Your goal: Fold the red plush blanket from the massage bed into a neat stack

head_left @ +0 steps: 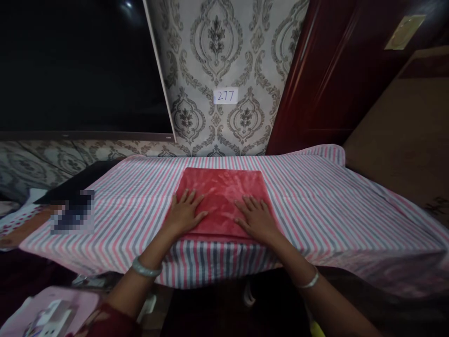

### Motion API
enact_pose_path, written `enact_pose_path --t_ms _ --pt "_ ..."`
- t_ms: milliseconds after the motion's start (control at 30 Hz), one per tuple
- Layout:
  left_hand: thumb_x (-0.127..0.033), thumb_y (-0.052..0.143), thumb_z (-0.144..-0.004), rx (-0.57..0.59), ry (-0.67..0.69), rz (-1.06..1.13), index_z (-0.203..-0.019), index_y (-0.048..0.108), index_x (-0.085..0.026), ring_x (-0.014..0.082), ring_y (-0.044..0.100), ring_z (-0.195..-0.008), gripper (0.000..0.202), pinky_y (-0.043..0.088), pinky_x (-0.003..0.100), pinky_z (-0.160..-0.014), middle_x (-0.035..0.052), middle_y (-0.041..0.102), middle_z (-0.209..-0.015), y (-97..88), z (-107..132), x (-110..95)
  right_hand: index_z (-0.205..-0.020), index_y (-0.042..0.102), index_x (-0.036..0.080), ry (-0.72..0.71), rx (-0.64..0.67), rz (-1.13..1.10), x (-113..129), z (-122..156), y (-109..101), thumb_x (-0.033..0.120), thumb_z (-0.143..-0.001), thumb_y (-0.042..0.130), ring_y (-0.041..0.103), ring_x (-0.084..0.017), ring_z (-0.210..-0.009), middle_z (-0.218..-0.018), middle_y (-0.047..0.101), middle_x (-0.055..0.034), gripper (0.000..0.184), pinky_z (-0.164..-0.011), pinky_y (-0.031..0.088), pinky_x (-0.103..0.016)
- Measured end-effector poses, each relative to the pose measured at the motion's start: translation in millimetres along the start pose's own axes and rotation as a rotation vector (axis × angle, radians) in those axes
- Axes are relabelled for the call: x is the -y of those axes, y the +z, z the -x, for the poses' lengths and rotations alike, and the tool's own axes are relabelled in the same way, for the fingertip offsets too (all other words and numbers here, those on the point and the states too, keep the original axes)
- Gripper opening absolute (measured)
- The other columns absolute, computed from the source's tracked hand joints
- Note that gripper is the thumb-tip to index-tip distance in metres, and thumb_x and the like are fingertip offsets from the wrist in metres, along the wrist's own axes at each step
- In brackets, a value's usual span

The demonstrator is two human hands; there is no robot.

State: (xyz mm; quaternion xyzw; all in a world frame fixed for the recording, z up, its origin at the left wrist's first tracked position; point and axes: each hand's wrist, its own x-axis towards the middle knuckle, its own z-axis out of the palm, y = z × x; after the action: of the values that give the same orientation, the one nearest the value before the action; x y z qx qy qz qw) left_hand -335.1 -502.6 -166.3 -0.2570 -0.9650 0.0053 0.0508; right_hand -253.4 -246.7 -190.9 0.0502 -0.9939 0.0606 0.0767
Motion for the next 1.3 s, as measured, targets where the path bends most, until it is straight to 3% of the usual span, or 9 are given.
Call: enact_pose_path --t_ms 67,200,333,567,800,900,1067,1200,1300 --pt "-0.053 0.042 -0.097 -0.047 -0.046 -0.009 -0.152 0.040 -0.026 0.0360 0.024 -0.149 0.061 0.022 0.067 -0.116 0.0122 0.032 -0.161 5.5 14 8 -0.152 0.042 0.030 0.025 -0.047 0.015 -11 15 6 0.054 -0.099 0.044 0.024 -0.033 -0.148 -0.160 0.033 -0.0078 0.058 -0.117 0.021 -0.058" --pt "-0.046 0.040 -0.099 -0.146 -0.040 0.044 -0.150 0.044 -0.020 0.0345 0.020 -0.151 0.058 0.040 0.052 -0.111 0.0143 0.031 -0.161 21.2 29 15 -0.151 0.043 0.030 0.053 -0.124 0.002 -20 32 17 0.048 -0.101 0.041 0.023 -0.032 -0.149 -0.161 0.032 -0.0052 0.053 -0.114 0.026 -0.061" --pt "-0.048 0.038 -0.099 -0.159 -0.024 0.079 -0.149 0.045 -0.019 0.0358 0.020 -0.151 0.058 0.043 0.051 -0.108 0.0150 0.032 -0.161 25.4 27 15 -0.150 0.044 0.029 0.060 -0.164 -0.022 -17 32 21 0.046 -0.101 0.040 0.023 -0.032 -0.148 -0.159 0.035 -0.0058 0.052 -0.112 0.028 -0.061" --pt "-0.041 0.038 -0.099 -0.288 -0.038 0.139 -0.143 0.053 -0.018 0.0329 0.029 -0.148 0.052 0.032 0.051 -0.119 0.0125 0.042 -0.156 30.5 40 21 -0.150 0.045 0.023 -0.007 -0.268 -0.120 -29 47 31 0.044 -0.101 0.039 0.021 -0.029 -0.149 -0.158 0.036 -0.0079 0.053 -0.114 0.032 -0.053" --pt "-0.050 0.051 -0.094 -0.338 0.189 0.232 -0.152 0.037 -0.019 0.0317 0.036 -0.145 0.067 0.037 0.049 -0.115 0.0158 0.030 -0.161 51.2 77 54 -0.157 0.030 0.024 -0.190 -0.366 -0.259 -52 70 47 0.049 -0.096 0.054 0.018 -0.028 -0.151 -0.160 0.031 -0.0100 0.070 -0.118 0.033 -0.051" --pt "-0.046 0.053 -0.094 -0.323 0.220 0.194 -0.153 0.036 -0.022 0.0311 0.041 -0.142 0.066 0.043 0.045 -0.110 0.0151 0.032 -0.161 47.8 81 62 -0.159 0.022 0.027 -0.207 -0.403 -0.274 -53 72 49 0.042 -0.095 0.057 0.019 -0.029 -0.151 -0.160 0.030 -0.0103 0.074 -0.117 0.035 -0.053" --pt "-0.036 0.059 -0.088 -0.397 0.235 -0.071 -0.147 0.048 -0.023 0.0382 0.029 -0.147 0.061 0.028 0.061 -0.116 0.0128 0.045 -0.154 38.2 76 54 -0.160 0.016 0.033 -0.277 -0.399 -0.274 -59 73 45 0.015 -0.093 0.047 0.022 -0.026 -0.150 -0.160 0.031 -0.0081 0.076 -0.116 0.037 -0.051" --pt "-0.011 0.047 -0.085 -0.427 0.359 -0.139 -0.148 0.045 -0.025 0.0272 0.039 -0.144 0.065 0.023 0.052 -0.120 0.0099 0.050 -0.150 41.1 70 47 -0.160 0.011 0.033 -0.302 -0.376 -0.208 -64 73 43 0.002 -0.085 0.039 0.023 -0.025 -0.150 -0.159 0.032 -0.0078 0.086 -0.115 0.039 -0.050" --pt "-0.006 0.045 -0.081 -0.427 0.343 -0.150 -0.147 0.047 -0.026 0.0262 0.042 -0.142 0.069 0.026 0.049 -0.118 0.0092 0.052 -0.149 45.7 68 55 -0.161 0.008 0.031 -0.251 -0.394 -0.191 -66 72 46 0.003 -0.080 0.042 0.026 -0.025 -0.149 -0.159 0.032 -0.0086 0.092 -0.116 0.037 -0.051"
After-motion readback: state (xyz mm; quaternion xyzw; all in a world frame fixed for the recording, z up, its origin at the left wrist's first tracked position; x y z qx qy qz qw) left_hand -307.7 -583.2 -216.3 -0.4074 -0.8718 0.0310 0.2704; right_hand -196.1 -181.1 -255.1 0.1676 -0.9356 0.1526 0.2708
